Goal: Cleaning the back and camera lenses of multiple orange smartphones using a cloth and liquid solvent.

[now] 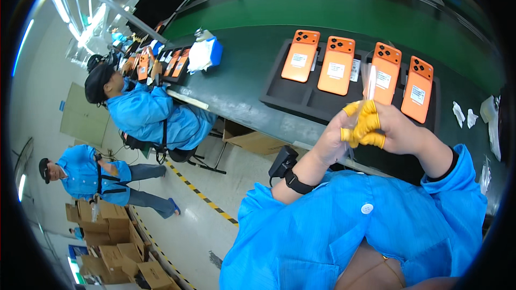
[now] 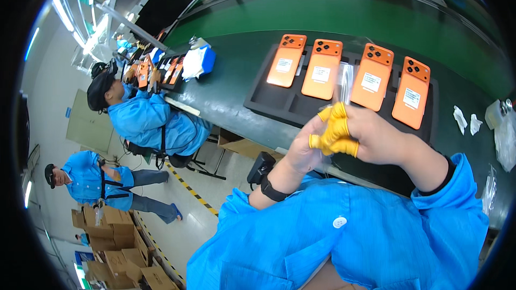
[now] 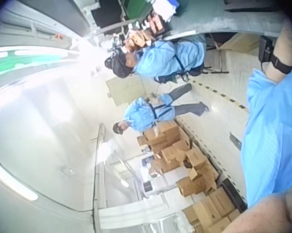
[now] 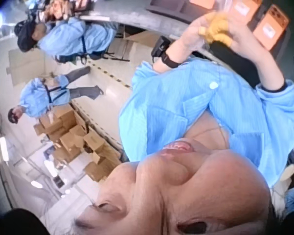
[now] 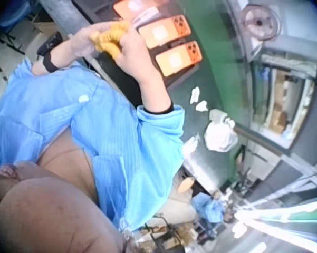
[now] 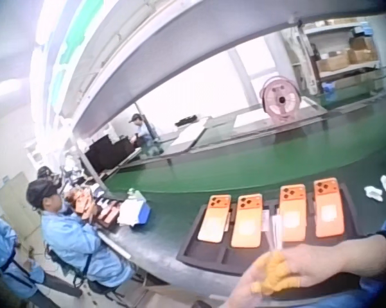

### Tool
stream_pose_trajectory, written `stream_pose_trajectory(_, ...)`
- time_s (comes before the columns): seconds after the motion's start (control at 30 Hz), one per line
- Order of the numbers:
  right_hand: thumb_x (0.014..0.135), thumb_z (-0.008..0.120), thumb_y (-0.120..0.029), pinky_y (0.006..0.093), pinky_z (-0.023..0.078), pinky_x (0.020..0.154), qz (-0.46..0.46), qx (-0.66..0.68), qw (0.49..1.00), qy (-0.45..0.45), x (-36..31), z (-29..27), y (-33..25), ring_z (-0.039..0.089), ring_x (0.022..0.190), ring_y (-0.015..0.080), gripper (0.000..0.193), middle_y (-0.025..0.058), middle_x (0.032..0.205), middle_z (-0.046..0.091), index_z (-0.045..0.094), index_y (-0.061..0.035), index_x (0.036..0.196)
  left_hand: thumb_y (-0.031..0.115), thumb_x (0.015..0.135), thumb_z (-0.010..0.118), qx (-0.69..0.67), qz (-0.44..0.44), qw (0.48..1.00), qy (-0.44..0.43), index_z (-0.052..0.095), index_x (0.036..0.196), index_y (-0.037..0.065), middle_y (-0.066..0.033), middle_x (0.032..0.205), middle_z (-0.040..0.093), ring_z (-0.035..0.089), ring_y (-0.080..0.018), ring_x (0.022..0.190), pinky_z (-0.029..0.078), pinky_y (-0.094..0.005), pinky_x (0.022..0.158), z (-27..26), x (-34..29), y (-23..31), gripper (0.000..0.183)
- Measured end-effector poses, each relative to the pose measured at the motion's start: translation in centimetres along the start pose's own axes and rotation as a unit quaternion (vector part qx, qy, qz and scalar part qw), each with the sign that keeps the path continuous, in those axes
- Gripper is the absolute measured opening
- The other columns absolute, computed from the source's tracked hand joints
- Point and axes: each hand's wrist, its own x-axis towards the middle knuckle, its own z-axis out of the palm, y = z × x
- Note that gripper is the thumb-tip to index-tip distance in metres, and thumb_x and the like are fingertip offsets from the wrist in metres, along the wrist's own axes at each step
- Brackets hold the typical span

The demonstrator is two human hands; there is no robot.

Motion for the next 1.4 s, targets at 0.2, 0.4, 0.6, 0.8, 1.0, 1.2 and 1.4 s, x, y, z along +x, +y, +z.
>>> stream_pose_trajectory(0.2,0.07,0.063,-0.01,0.0357,0.042,0.069,0.017,0.007,0.998,-0.052,-1.3,0.3,-0.8,0.051,0.081,0.0265,0.014,0.0072,0.083,0.051,0.055,-0.0067,0.081,0.021,0.062,0.059,-0.016,0.004,1.0,-0.008,0.02,0.13,0.003,-0.0119,0.12,0.04,0.042,-0.0218,0.111,0.035,-0.0324,0.092,1.3,-0.6,-0.5,0.08)
stream_pose_trajectory(0.4,0.061,0.071,-0.02,0.0333,0.044,0.059,0.238,0.13,0.962,0.015,-1.4,1.1,-3.3,0.053,0.063,0.0255,0.04,0.0069,0.072,0.053,0.054,-0.0062,0.094,0.027,0.071,0.051,-0.067,-0.008,0.996,-0.058,0.02,0.13,0.005,-0.0127,0.125,0.035,0.036,-0.0243,0.114,0.028,-0.0342,0.096,2.6,-1.5,-0.3,0.07)
stream_pose_trajectory(0.6,0.055,0.073,-0.027,0.0331,0.042,0.047,0.06,-0.219,0.973,-0.035,-1.1,1.6,-2.6,0.052,0.054,0.0238,0.04,0.0054,0.06,0.051,0.059,-0.0069,0.087,0.061,0.075,0.042,0.005,-0.03,1.0,0.003,0.027,0.127,0.006,-0.0093,0.121,0.038,0.039,-0.0208,0.11,0.03,-0.0325,0.092,1.5,-3.2,-1.0,0.077)
stream_pose_trajectory(0.8,0.052,0.064,-0.016,0.0256,0.031,0.04,-0.25,-0.228,0.94,-0.033,1.2,2.0,-3.0,0.039,0.044,0.013,0.021,-0.0014,0.053,0.035,0.06,-0.0108,0.071,0.043,0.087,0.035,-0.251,-0.182,0.949,-0.055,0.036,0.121,0.004,-0.0084,0.112,0.048,0.047,-0.0174,0.102,0.038,-0.0314,0.088,-0.3,-4.4,-2.2,0.051)
stream_pose_trajectory(1.0,0.059,0.063,-0.014,0.026,0.037,0.043,-0.184,-0.225,0.955,0.051,-0.1,0.2,-1.8,0.048,0.051,0.0141,0.014,0.0019,0.062,0.047,0.058,-0.0081,0.071,0.02,0.086,0.046,-0.035,-0.16,0.98,0.11,0.049,0.101,0.003,-0.0054,0.088,0.054,0.054,-0.0117,0.081,0.044,-0.0229,0.071,-3.6,-6.6,-1.3,0.023)
stream_pose_trajectory(1.2,0.077,0.056,-0.006,0.0301,0.043,0.078,-0.015,-0.462,0.813,0.353,-11.7,-8.1,-0.5,0.056,0.084,0.0209,0.017,0.0108,0.094,0.056,0.055,0.0023,0.092,0.013,0.081,0.056,0.37,-0.036,0.834,0.408,0.057,0.088,0.002,-0.0015,0.065,0.055,0.05,-0.0073,0.053,0.042,-0.0213,0.047,-11.2,-12.5,-0.7,0.014)
stream_pose_trajectory(1.4,0.08,0.055,-0.009,0.0298,0.042,0.082,0.085,-0.392,0.853,0.335,-13.4,-7.8,-0.3,0.054,0.09,0.0172,0.029,0.0089,0.101,0.055,0.05,0.0025,0.105,0.025,0.075,0.058,0.746,-0.201,0.474,0.422,0.056,0.094,0.004,-0.0168,0.09,0.058,0.057,-0.0333,0.078,0.046,-0.039,0.064,-27.3,-11.9,-1.8,0.029)
